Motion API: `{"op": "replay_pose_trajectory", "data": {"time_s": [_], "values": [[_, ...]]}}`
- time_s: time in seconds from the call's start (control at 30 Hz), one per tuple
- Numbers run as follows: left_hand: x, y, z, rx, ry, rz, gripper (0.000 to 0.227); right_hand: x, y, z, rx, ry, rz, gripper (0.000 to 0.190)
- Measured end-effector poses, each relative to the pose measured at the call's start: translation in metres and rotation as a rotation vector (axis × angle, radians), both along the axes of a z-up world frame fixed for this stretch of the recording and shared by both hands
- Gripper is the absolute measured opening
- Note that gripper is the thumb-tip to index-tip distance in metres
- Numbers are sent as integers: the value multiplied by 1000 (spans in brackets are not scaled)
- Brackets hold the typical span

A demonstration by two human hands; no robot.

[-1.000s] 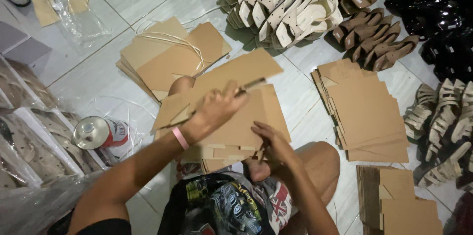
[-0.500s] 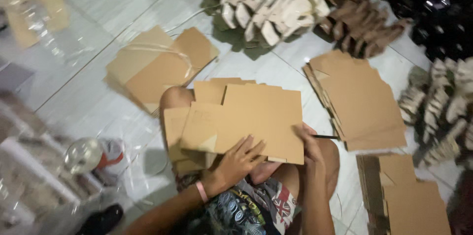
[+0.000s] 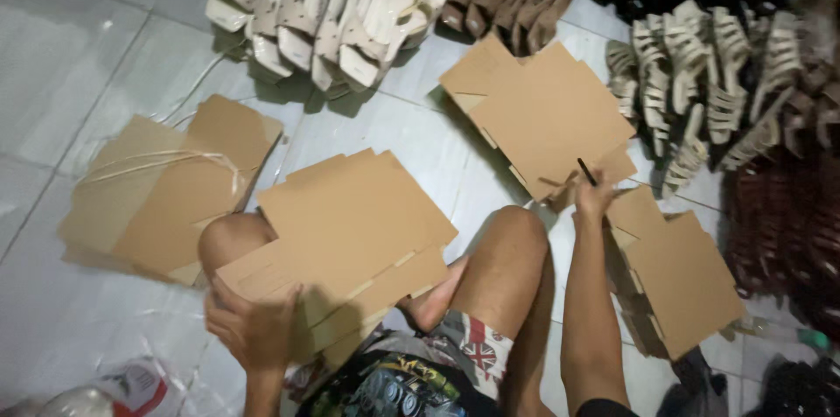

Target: The person sits on the floor and uses a pencil to mark rectangular outlines on a stack of flat cardboard pieces. They repeatedly pick up a piece, draw on it, and place it back into a growing pile of marked pieces.

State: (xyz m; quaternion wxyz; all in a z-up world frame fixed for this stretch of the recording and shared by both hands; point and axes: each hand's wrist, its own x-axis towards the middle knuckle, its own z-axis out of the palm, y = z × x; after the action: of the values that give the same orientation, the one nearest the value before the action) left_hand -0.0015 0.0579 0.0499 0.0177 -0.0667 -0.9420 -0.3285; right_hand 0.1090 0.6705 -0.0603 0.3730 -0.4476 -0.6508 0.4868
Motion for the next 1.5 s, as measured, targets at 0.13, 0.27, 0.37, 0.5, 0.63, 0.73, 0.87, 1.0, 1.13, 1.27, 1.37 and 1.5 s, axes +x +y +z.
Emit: {"op": "replay_pose_trajectory", "data": {"time_s": [0.13,0.27,0.37,0.5,0.63,0.73,0.87,1.0,1.13,1.27,1.37,1.5], "values": [[-7,-14,-18,13,-9,114,59,-11,-52,-13,834,-118,-31,52],[13,-20,-31,30,-37,253,66,-30,-175,-27,393,-132,233,57],[29,-24,-22,151,87,235,71,-62,-282,-19,-199,-85,666,61],[56,-26,-10,422,-392,297,68,-85,-388,11,-810,171,871,33],[65,-19,-5,231,-123,201,32,-89,-423,36,-480,128,1110,20],[59,-12,-4,280,-91,275,55,-92,-433,41,-403,70,1112,13],[50,-9,-7,316,-223,318,54,-93,-449,42,-518,99,1025,9],[48,-5,-25,113,-268,316,57,-93,-464,40,-506,231,990,24],[51,2,-45,243,-96,266,54,-92,-465,36,-290,178,1023,27],[52,1,-54,367,-92,243,55,-92,-460,32,-229,231,1071,29],[51,1,-55,361,-18,213,59,-93,-458,30,-98,197,1072,25],[50,0,-54,326,-17,191,68,-96,-461,30,-160,243,1037,27]]}}
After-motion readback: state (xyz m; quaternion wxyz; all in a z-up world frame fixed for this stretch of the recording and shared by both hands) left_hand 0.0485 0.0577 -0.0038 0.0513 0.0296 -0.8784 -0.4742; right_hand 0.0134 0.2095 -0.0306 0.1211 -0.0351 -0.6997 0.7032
